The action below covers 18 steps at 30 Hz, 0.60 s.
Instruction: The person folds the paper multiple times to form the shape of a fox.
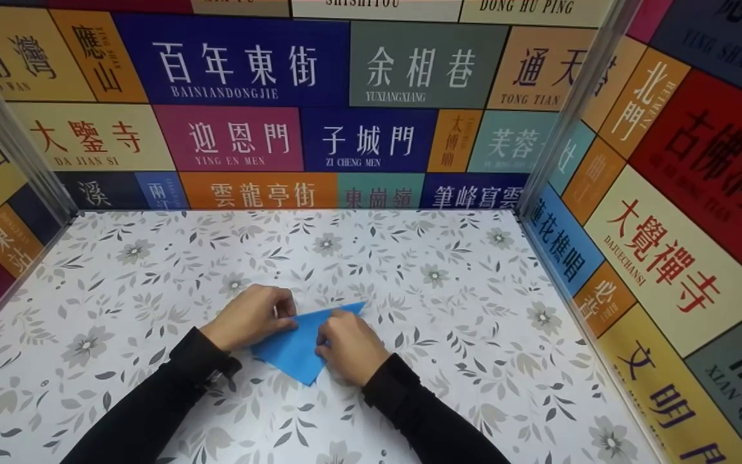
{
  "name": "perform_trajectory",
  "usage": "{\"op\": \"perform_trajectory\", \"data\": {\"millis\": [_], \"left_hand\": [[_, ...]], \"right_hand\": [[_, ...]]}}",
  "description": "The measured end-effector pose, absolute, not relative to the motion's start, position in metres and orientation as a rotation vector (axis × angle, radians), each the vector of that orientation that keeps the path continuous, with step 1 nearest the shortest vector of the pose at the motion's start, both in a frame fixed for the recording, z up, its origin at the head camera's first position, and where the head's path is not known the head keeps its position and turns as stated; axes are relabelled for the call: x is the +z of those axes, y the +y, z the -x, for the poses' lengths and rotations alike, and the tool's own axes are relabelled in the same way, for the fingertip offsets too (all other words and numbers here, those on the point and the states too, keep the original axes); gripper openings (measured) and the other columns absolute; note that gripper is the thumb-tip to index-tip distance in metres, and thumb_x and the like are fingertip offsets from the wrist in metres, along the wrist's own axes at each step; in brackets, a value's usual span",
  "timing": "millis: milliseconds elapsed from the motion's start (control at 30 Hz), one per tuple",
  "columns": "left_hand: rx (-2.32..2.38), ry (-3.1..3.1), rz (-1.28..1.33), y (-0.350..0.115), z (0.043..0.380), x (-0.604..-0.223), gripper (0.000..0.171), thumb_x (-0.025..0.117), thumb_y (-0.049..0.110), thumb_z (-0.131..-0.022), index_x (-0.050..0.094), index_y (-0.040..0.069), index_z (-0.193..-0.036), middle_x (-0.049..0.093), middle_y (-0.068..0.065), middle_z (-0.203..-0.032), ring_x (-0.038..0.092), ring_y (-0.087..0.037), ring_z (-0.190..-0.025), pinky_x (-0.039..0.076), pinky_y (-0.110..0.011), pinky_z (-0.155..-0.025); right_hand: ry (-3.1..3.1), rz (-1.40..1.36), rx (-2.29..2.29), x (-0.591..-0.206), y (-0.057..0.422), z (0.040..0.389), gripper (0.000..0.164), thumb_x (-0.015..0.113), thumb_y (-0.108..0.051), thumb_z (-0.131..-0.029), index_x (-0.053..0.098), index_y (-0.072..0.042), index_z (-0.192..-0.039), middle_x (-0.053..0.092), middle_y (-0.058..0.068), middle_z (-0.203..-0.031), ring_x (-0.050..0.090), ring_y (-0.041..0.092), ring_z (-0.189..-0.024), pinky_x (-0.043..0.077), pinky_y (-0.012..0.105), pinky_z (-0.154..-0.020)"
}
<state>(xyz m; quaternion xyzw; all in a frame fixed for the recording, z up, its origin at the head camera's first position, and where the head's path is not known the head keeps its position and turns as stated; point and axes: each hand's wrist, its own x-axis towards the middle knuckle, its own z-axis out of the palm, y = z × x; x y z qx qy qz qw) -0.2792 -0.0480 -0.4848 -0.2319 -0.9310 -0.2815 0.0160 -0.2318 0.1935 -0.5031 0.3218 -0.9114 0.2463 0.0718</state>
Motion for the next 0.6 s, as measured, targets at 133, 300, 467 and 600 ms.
{"op": "perform_trajectory", "data": {"millis": [133,300,467,600], "left_hand": [[-0.888,-2.871,0.723,-0.049,0.279,-0.481,0.017,0.097,0.014,-0.093,0.081,0.015,-0.09,0.079,0.001,-0.083,0.066,-0.013,-0.075,0.058,-0.038,-0.072],[-0.897,-2.858,0.743,-0.048,0.278,-0.478,0.015,0.096,0.016,-0.095,0.081,0.016,-0.092,0.079,0.001,-0.085,0.067,-0.013,-0.076,0.058,-0.036,-0.073],[-0.913,-2.836,0.752,-0.05,0.278,-0.473,0.014,0.095,0.017,-0.097,0.082,0.017,-0.094,0.081,0.002,-0.088,0.069,-0.013,-0.079,0.059,-0.037,-0.074],[-0.924,-2.805,0.729,-0.053,0.279,-0.467,0.013,0.096,0.018,-0.098,0.083,0.018,-0.095,0.082,0.003,-0.089,0.07,-0.013,-0.08,0.059,-0.036,-0.074]], "right_hand": [[-2.712,-0.992,0.729,-0.502,0.195,0.231,0.007,0.094,-0.003,-0.092,0.089,-0.006,-0.096,0.075,0.007,-0.093,0.071,0.019,-0.085,0.064,0.032,-0.075],[-2.697,-0.958,0.711,-0.498,0.198,0.23,0.005,0.092,-0.005,-0.094,0.088,-0.007,-0.097,0.075,0.006,-0.095,0.075,0.021,-0.087,0.067,0.035,-0.079],[-2.655,-0.92,0.696,-0.49,0.2,0.231,0.003,0.091,-0.007,-0.097,0.087,-0.007,-0.098,0.077,0.006,-0.097,0.077,0.022,-0.088,0.069,0.036,-0.08],[-2.628,-0.884,0.691,-0.479,0.202,0.232,0.005,0.09,-0.01,-0.099,0.088,-0.007,-0.1,0.075,0.006,-0.097,0.077,0.021,-0.086,0.068,0.036,-0.078]]}}
